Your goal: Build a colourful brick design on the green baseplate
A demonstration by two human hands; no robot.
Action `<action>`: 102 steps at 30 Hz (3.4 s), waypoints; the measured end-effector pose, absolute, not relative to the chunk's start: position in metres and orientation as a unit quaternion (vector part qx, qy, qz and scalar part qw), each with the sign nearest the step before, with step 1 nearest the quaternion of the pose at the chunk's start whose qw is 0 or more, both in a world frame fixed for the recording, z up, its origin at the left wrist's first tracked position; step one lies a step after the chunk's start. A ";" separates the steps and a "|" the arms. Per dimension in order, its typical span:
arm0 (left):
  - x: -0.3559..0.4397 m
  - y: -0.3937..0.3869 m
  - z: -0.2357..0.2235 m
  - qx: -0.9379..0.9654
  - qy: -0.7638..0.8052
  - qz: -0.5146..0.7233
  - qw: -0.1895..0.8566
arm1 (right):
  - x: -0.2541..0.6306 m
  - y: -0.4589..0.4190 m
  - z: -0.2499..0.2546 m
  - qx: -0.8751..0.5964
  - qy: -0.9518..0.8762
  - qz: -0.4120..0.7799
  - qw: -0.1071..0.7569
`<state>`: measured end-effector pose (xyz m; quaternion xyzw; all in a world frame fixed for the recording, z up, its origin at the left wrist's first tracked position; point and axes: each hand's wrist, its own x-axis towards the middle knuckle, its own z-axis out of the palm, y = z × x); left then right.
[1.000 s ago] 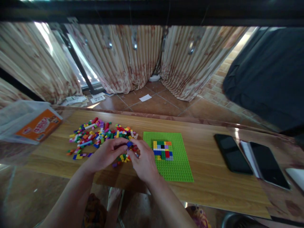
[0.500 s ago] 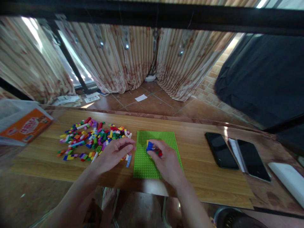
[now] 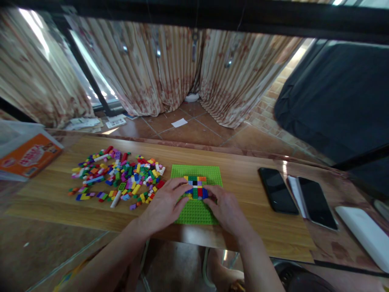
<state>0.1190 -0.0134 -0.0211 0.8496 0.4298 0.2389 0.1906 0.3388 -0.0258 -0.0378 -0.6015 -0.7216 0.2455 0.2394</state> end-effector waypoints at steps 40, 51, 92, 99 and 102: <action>0.176 -0.038 -0.051 0.875 0.456 0.157 -0.040 | 0.339 0.006 -0.062 -0.674 -0.551 0.363 0.334; 0.113 0.001 -0.025 0.783 0.514 0.344 0.073 | 0.348 -0.006 -0.038 -0.678 -0.578 0.232 0.390; 0.033 0.030 -0.012 0.598 0.661 0.418 0.175 | 0.194 -0.020 -0.057 -0.457 -0.821 0.166 0.300; 0.032 0.030 -0.011 0.612 0.656 0.401 0.184 | 0.187 -0.017 -0.056 -0.445 -0.810 0.184 0.334; 0.033 0.029 -0.010 0.611 0.655 0.401 0.192 | 0.189 -0.020 -0.052 -0.443 -0.806 0.202 0.337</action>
